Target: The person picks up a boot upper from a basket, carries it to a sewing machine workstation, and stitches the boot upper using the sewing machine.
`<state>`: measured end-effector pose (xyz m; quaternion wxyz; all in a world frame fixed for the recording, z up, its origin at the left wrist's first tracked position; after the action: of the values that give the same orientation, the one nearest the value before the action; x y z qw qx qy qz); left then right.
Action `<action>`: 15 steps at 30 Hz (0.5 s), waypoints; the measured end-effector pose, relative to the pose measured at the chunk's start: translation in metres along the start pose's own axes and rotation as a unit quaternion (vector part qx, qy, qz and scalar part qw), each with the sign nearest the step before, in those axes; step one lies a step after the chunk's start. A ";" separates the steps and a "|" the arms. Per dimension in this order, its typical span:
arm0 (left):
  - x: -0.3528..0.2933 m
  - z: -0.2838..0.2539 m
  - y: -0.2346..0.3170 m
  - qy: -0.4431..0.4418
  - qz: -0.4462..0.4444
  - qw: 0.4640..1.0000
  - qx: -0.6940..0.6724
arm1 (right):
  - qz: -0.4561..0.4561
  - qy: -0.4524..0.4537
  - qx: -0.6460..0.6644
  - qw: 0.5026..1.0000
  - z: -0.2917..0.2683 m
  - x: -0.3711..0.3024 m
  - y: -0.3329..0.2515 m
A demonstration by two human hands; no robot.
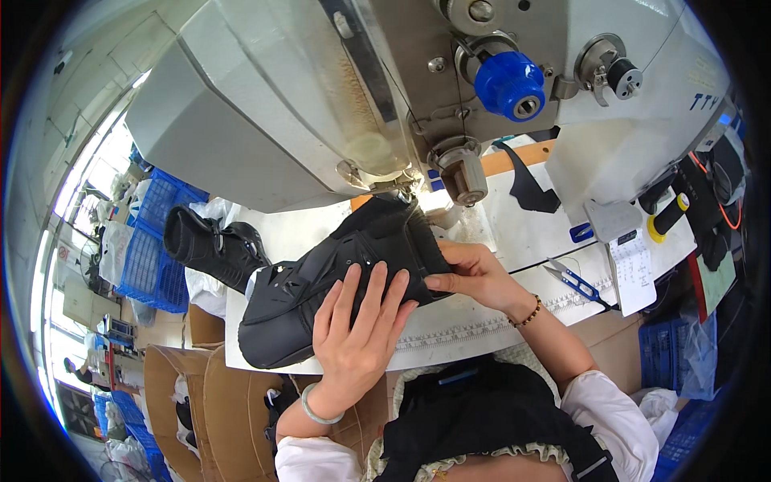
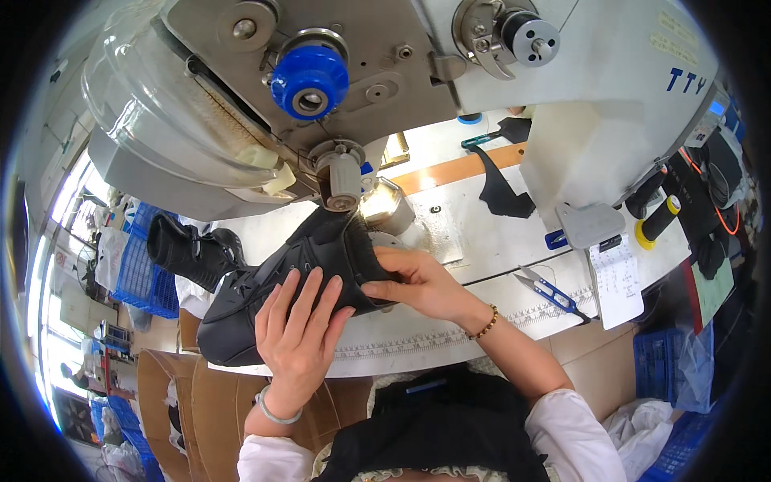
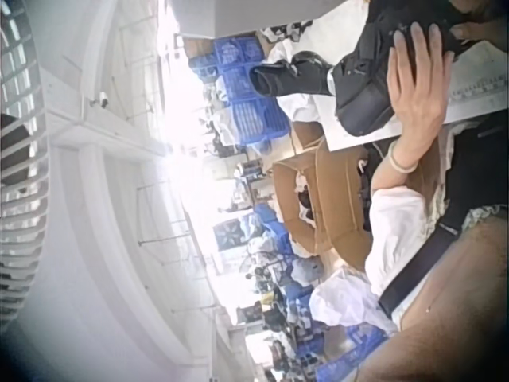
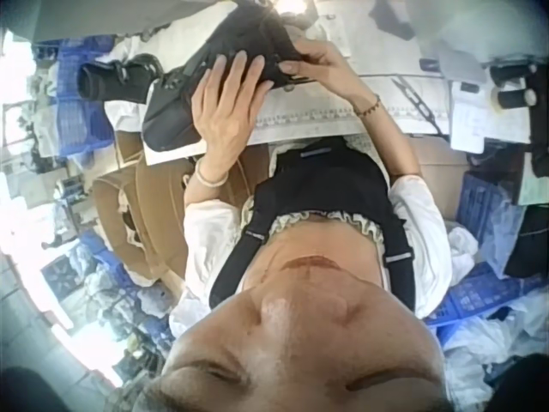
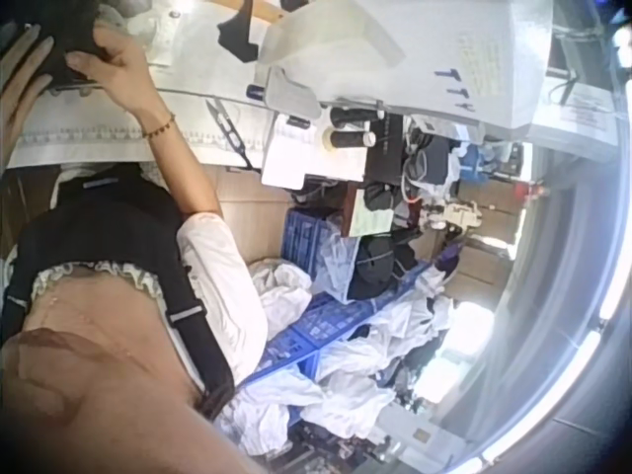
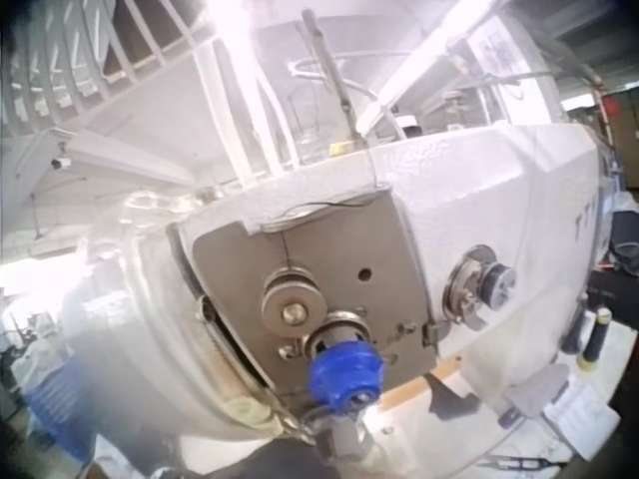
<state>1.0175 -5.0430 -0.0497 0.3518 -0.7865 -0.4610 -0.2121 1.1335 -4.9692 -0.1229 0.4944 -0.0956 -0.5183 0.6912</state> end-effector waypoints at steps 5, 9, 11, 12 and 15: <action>0.000 0.000 0.001 -0.008 0.004 1.000 0.000 | 0.080 0.072 0.044 0.993 -0.001 -0.002 0.007; 0.001 -0.001 0.002 -0.011 0.006 1.000 -0.004 | 0.060 0.094 0.013 0.994 -0.001 0.002 0.006; 0.001 -0.001 0.002 -0.006 0.007 1.000 -0.003 | 0.052 0.094 -0.009 0.994 -0.001 0.001 0.006; 0.001 0.000 0.002 -0.008 0.007 1.000 -0.002 | 0.051 0.097 0.001 0.994 -0.001 0.000 0.007; 0.002 0.000 0.003 0.005 0.012 1.000 -0.001 | 0.041 0.107 0.013 0.993 0.000 -0.007 0.008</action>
<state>1.0212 -5.0435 -0.0497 0.3558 -0.7915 -0.4495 -0.2118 1.1325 -4.9744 -0.1318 0.5195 -0.1832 -0.4493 0.7033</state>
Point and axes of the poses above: each hand's wrist, its own x-axis towards the middle knuckle, its own z-axis out of the palm, y = z × x, the point moved 6 cm from there along x, towards the middle knuckle, and after that the axes turned 12 degrees about x, right-handed, at the moved point
